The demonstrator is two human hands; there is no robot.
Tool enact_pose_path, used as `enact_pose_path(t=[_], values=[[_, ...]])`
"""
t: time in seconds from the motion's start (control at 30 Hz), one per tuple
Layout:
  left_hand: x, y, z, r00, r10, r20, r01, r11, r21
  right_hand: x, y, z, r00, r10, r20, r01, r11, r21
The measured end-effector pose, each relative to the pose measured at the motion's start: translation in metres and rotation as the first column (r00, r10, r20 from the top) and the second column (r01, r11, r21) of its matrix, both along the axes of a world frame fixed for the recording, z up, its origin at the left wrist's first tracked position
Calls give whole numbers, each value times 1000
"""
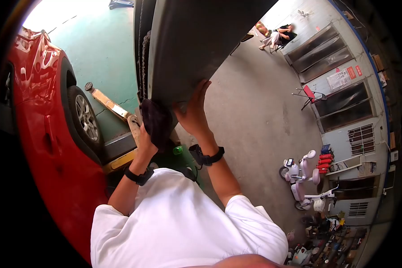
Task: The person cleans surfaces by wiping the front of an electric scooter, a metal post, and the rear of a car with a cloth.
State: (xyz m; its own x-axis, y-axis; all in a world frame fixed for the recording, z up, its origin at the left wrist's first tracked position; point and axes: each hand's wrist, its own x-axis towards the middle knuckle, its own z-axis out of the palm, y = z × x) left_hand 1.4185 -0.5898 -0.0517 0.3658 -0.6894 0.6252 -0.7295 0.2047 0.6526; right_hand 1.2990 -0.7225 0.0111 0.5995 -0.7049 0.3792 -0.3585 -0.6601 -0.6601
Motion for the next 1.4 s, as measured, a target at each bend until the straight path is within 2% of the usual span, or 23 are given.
enact_pose_path(t=[0.17,0.23,0.3,0.33,0.43,0.5,0.53,0.6,0.67,0.7,0.73,0.83,0.9,0.97,1.0,1.07,1.1,1.17,1.23,1.3,1.33,1.37,1.4], values=[[-4,1,58,993,-119,22,120,992,-45,1,4,-2,998,-5,56,8,998,-57],[0,-2,60,992,-125,23,126,990,-58,1,2,0,997,35,75,-33,999,-17],[7,-1,47,976,-105,193,117,992,-51,0,-3,-2,997,45,56,-47,998,33],[9,1,41,976,-105,190,116,992,-50,-2,-3,-3,998,58,33,-61,995,84],[14,8,14,983,-168,74,166,986,32,-8,-3,4,998,50,-34,-46,991,122],[18,12,-5,968,-244,-58,250,952,175,-9,-4,0,998,55,-14,-53,992,112],[17,15,-5,968,-246,-55,252,952,174,-10,-5,-1,998,61,6,-62,993,100],[14,16,2,934,-143,-327,214,958,193,-19,-7,-2,998,55,20,-58,986,154],[15,25,47,932,-228,-283,267,958,105,-28,3,10,998,49,29,-54,976,212],[14,32,68,924,-299,-236,314,949,25,-34,23,27,961,177,213,-255,866,430],[13,35,78,932,-293,-214,293,956,-33,-37,39,35,875,248,415,-464,673,576],[12,27,116,926,-366,-97,357,929,-99,-39,73,9,808,306,503,-547,707,449],[15,21,116,911,-411,-26,408,910,-77,-39,89,-5,772,308,557,-567,730,382],[18,19,112,925,-377,-36,378,909,177,-38,90,-6,738,-88,669,-430,703,567],[23,19,112,926,-359,114,324,913,249,-40,83,-1,738,-89,669,-428,705,565],[25,30,128,906,-419,68,390,885,253,-51,64,18,613,-179,769,-441,730,522],[26,34,134,882,-471,24,450,857,252,-49,61,32,626,-218,749,-296,822,487],[40,30,132,880,-470,72,452,873,183,-52,45,49,633,-188,751,-244,872,423],[55,22,135,918,-348,189,373,920,-118,-39,28,56,646,-122,753,-53,978,204],[59,7,148,989,14,149,45,921,-387,-21,16,70,678,-86,730,53,996,68],[58,-6,151,981,170,91,-106,869,-483,-9,7,68,786,-13,618,161,970,-184],[60,-23,144,974,226,19,-179,818,-547,3,0,63,878,24,478,215,873,-438],[62,-41,140,968,250,36,-185,800,-571,13,0,49,878,31,477,209,873,-440]])
